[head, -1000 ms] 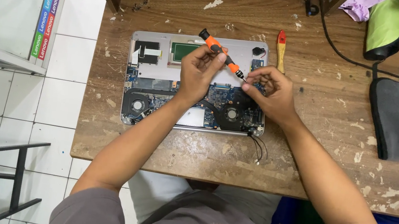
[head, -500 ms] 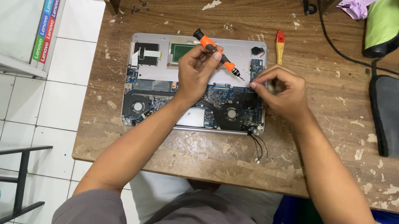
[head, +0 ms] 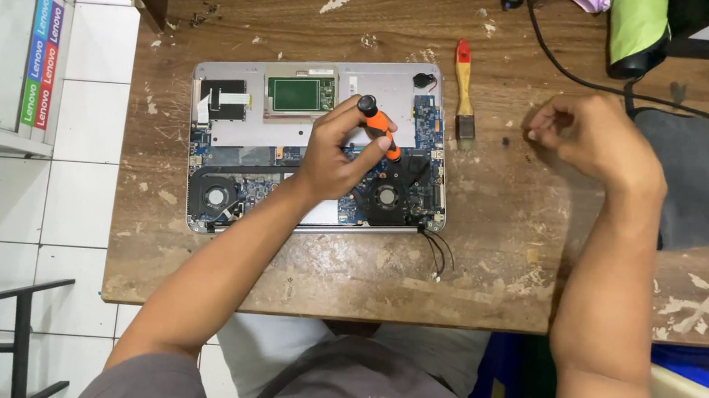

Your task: The person uses a screwdriver to remove screws from the internal components of a disassembled laptop. They then lift and remove a fan assembly from the motherboard area.

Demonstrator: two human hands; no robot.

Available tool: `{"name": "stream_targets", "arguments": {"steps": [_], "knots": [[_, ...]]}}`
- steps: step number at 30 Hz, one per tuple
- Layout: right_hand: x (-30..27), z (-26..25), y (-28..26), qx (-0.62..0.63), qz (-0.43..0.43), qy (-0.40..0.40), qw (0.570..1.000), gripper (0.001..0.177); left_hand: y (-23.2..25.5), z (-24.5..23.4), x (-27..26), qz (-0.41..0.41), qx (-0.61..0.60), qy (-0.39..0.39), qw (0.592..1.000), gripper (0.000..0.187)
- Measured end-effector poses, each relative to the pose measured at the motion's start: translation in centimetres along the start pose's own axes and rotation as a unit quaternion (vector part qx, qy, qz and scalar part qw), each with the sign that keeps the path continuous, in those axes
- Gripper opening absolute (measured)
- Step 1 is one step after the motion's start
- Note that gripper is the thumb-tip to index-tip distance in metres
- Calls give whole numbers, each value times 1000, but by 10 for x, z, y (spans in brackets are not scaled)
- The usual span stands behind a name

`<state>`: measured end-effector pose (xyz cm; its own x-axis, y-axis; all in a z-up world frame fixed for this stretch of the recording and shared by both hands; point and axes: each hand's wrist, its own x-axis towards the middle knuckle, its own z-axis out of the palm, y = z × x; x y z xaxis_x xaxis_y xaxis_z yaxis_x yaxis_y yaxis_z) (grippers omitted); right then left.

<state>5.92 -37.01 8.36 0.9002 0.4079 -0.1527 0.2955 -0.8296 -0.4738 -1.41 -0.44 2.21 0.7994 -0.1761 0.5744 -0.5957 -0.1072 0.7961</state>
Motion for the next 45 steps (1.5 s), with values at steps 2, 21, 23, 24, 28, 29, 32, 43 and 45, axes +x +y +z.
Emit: {"name": "stream_targets", "arguments": {"steps": [2, 21, 23, 24, 28, 29, 32, 43, 45], "knots": [[0, -1, 10, 20, 23, -22, 999, 17, -1, 1, -1, 11, 4, -7, 1000, 22], [-1, 0, 5, 50, 179, -148, 971, 22, 12, 6, 4, 61, 1, -84, 995, 16], [-1, 2, 10, 43, 177, -140, 973, 21, 12, 8, 4, 65, -4, -95, 993, 17], [-1, 3, 12, 35, 173, -133, 975, 20, 12, 9, 3, 69, -7, -103, 992, 18], [-5, -1, 6, 13, 113, -101, 988, 17, 15, 12, 4, 67, 1, -126, 990, 18], [-6, -3, 1, -6, 80, -75, 994, 14, 14, 13, 4, 73, -3, -127, 989, 19], [-6, -1, -8, -24, 5, -26, 999, 15, 11, 14, 2, 81, -1, -126, 989, 20], [6, 19, -20, -51, -161, 14, 986, 2, 12, 14, 2, 80, 6, -117, 990, 21], [7, 21, -19, -47, -167, 31, 984, 6, 11, 13, 1, 76, 9, -122, 990, 21]]}}
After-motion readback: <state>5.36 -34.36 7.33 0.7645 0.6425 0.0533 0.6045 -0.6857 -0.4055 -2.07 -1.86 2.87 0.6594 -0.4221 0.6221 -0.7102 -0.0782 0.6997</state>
